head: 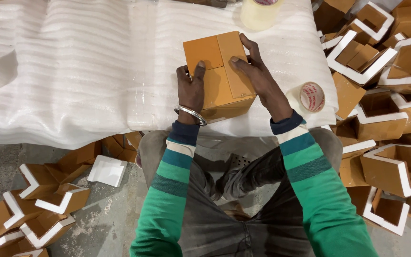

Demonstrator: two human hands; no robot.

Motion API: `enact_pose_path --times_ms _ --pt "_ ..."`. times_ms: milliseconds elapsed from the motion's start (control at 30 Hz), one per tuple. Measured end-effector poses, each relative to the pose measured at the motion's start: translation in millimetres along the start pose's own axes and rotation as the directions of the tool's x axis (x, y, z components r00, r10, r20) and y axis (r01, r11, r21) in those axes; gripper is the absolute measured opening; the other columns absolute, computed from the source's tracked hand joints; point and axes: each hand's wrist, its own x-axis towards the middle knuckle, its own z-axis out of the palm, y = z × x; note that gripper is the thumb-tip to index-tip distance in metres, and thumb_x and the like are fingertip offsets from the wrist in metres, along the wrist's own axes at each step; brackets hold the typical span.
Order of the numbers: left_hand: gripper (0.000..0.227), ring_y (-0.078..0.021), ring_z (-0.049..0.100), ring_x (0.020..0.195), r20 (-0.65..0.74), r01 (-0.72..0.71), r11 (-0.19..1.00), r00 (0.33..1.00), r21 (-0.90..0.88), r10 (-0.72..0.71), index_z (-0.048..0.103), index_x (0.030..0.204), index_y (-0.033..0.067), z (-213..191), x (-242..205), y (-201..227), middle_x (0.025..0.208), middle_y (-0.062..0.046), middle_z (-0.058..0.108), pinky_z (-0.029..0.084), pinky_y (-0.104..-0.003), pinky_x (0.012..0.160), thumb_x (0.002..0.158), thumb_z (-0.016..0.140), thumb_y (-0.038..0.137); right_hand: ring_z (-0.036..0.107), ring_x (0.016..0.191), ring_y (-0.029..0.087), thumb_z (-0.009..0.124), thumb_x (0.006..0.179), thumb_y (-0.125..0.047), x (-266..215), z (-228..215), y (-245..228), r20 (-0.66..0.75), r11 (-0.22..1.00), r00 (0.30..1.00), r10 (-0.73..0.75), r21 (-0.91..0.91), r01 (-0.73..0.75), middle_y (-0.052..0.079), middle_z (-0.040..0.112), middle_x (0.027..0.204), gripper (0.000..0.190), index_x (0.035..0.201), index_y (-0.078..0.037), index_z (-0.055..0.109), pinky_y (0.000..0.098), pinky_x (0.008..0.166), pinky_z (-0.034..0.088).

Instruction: The person fits together foam-lined cardboard corner protectors and secures them with clear tape before setting them aside. He repeats this process, assembling and taping more pieces on a white padded surface.

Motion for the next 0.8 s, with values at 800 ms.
enact_pose_path --times_ms 800 --pt "0.056 -0.0132 0.049 0.054 -0.063 0.118 0.993 0.991 0.025 -0.116 0.06 0.07 -0.0001 -4.5 -4.3 13.8 0.058 -0.003 0.055 0.042 -0.032 0.049 0.089 0.072 0.051 0.05 0.13 0.032 0.077 0.096 -0.034 34.8 -66.7 50.1 -0.243 0.697 0.931 -0.273 -0.717 0.017 0.016 0.056 0.139 0.061 0.149 -0.015 0.052 0.0442 0.108 0.044"
